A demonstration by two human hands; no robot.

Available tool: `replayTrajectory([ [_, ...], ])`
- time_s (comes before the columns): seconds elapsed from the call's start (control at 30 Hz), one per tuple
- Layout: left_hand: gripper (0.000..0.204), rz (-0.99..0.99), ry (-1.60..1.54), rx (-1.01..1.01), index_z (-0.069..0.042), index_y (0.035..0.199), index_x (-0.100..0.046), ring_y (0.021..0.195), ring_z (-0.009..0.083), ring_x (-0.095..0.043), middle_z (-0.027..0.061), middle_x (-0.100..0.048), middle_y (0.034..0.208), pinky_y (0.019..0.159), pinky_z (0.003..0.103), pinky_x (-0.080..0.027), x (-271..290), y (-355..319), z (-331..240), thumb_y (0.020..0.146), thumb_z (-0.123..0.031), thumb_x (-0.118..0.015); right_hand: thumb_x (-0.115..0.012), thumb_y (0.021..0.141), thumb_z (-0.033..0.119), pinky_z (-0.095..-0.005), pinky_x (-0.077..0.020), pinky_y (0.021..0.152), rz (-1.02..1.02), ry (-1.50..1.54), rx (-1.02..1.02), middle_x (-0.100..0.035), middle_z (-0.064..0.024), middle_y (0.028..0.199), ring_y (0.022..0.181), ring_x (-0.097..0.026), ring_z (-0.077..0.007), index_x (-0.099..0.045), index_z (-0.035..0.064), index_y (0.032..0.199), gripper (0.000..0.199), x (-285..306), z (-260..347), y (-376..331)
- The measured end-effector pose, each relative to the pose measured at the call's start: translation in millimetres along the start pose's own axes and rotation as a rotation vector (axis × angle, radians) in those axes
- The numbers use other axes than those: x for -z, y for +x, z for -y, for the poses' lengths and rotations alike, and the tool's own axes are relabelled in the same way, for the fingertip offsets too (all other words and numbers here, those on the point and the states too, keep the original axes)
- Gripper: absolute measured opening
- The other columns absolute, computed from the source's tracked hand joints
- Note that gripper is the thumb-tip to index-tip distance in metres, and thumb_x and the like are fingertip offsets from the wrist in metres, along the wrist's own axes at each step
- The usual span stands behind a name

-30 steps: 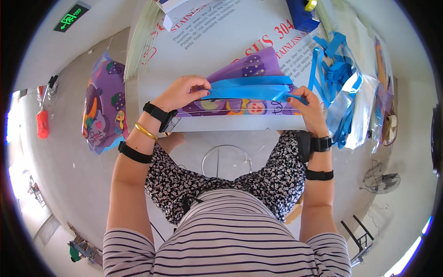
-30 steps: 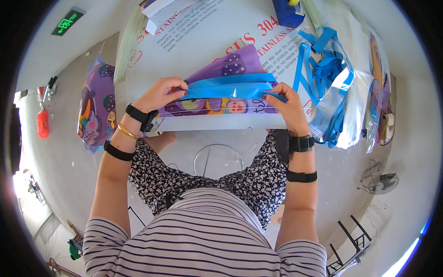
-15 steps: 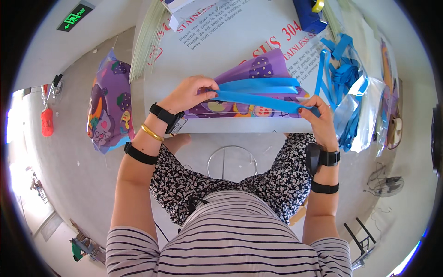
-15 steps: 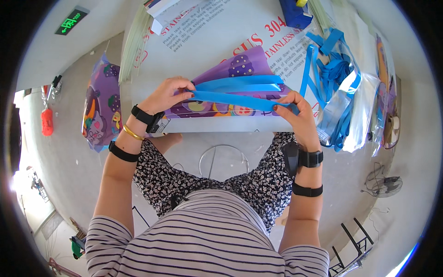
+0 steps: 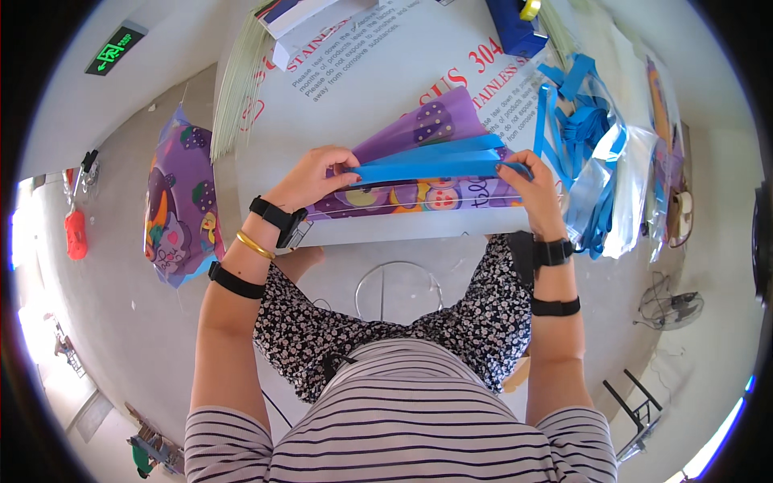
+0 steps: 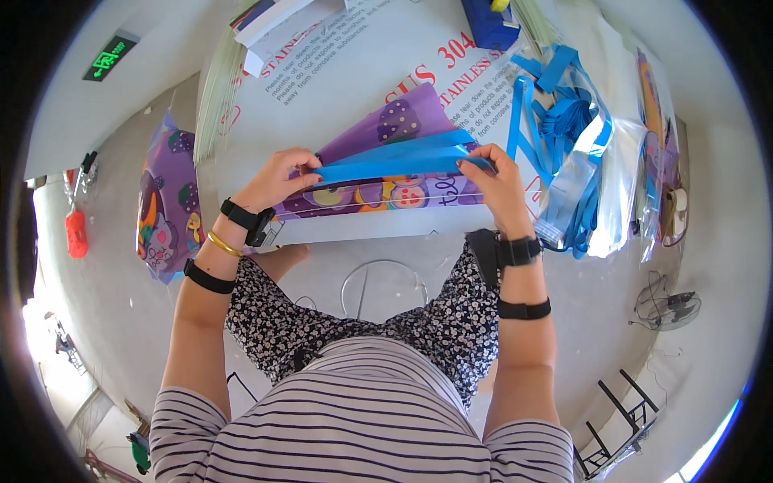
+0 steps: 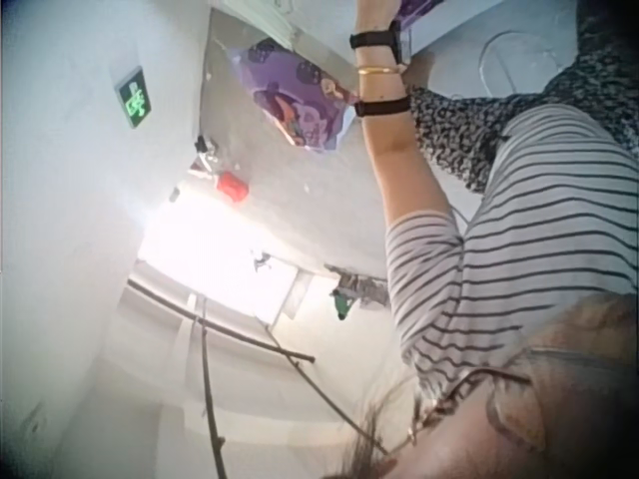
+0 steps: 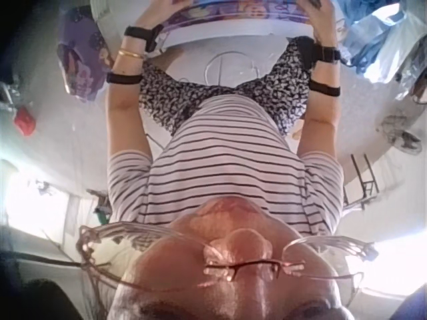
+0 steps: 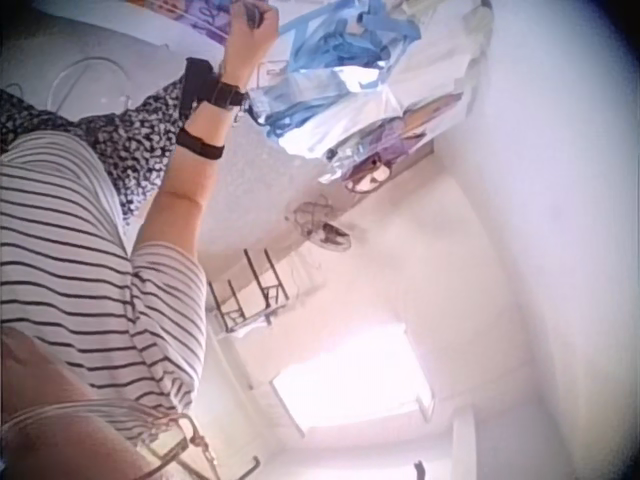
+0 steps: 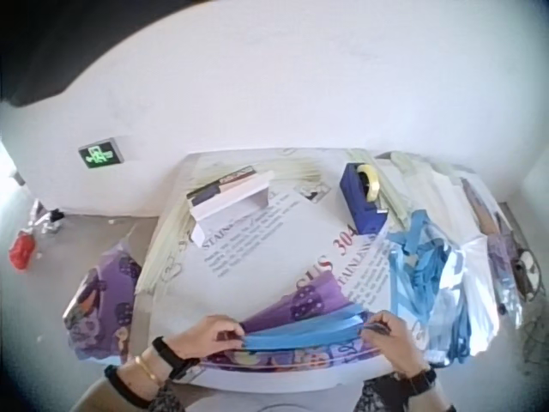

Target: Assembling decorative paper items by folding and applying adhesive tape.

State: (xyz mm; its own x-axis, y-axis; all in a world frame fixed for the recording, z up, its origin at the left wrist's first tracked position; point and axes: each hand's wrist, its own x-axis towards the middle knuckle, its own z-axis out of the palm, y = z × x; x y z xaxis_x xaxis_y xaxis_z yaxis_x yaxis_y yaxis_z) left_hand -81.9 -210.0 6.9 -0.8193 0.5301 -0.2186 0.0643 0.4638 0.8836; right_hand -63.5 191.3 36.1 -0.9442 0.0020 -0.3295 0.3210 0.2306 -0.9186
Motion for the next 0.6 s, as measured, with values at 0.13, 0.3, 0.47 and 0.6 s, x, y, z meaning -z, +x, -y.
replayTrajectory([
  [0.13,0.016,-0.025,0.01,0.067,-0.003,0.106,-0.07,0.071,0.0139,-0.059,0.0066,-0.068,0.083,0.068,0.03,-0.048,-5.5,6.6,6.5,0.092,-0.01,-0.073,-0.079,0.087,0.012,-0.0252,-0.0458,0.068,-0.08,-0.04,-0.017,-0.067,-0.0006,0.082,0.076,-0.059,-0.008,-0.069,0.0028,0.097,0.017,-4.7,-27.6,31.5],
  [0.3,0.01,-0.137,0.014,0.173,0.0,0.1,-0.07,0.069,0.0102,-0.059,0.0034,-0.068,0.08,0.065,0.027,-0.049,-14.4,11.8,8.6,0.093,-0.006,-0.072,-0.081,0.082,0.018,-0.0324,-0.0502,0.068,-0.208,-0.339,0.07,-0.07,-0.0079,0.078,0.072,-0.064,-0.0186,-0.071,0.0039,0.093,0.021,-19.4,-45.3,54.0],
  [0.47,0.008,-0.236,0.092,0.162,0.0,0.097,-0.07,0.066,0.0106,-0.06,0.0046,-0.07,0.078,0.063,0.027,-0.049,-21.8,14.2,10.2,0.092,-0.007,-0.072,-0.08,0.082,0.025,-0.0411,-0.054,0.073,-0.298,-0.533,0.036,-0.073,-0.0136,0.084,0.079,-0.07,-0.0319,-0.071,0.0053,0.095,0.025,-30.8,-53.0,58.8],
  [0.6,0.009,-0.279,0.15,0.247,-0.006,0.094,-0.073,0.071,0.0206,-0.069,0.0078,-0.075,0.082,0.068,0.035,-0.053,-25.1,16.8,1.0,0.089,-0.013,-0.073,-0.08,0.082,0.033,-0.0426,-0.056,0.079,-0.353,-0.61,0.026,-0.075,-0.0154,0.09,0.087,-0.073,-0.034,-0.072,0.0035,0.111,0.043,-28.7,-65.7,67.3],
])
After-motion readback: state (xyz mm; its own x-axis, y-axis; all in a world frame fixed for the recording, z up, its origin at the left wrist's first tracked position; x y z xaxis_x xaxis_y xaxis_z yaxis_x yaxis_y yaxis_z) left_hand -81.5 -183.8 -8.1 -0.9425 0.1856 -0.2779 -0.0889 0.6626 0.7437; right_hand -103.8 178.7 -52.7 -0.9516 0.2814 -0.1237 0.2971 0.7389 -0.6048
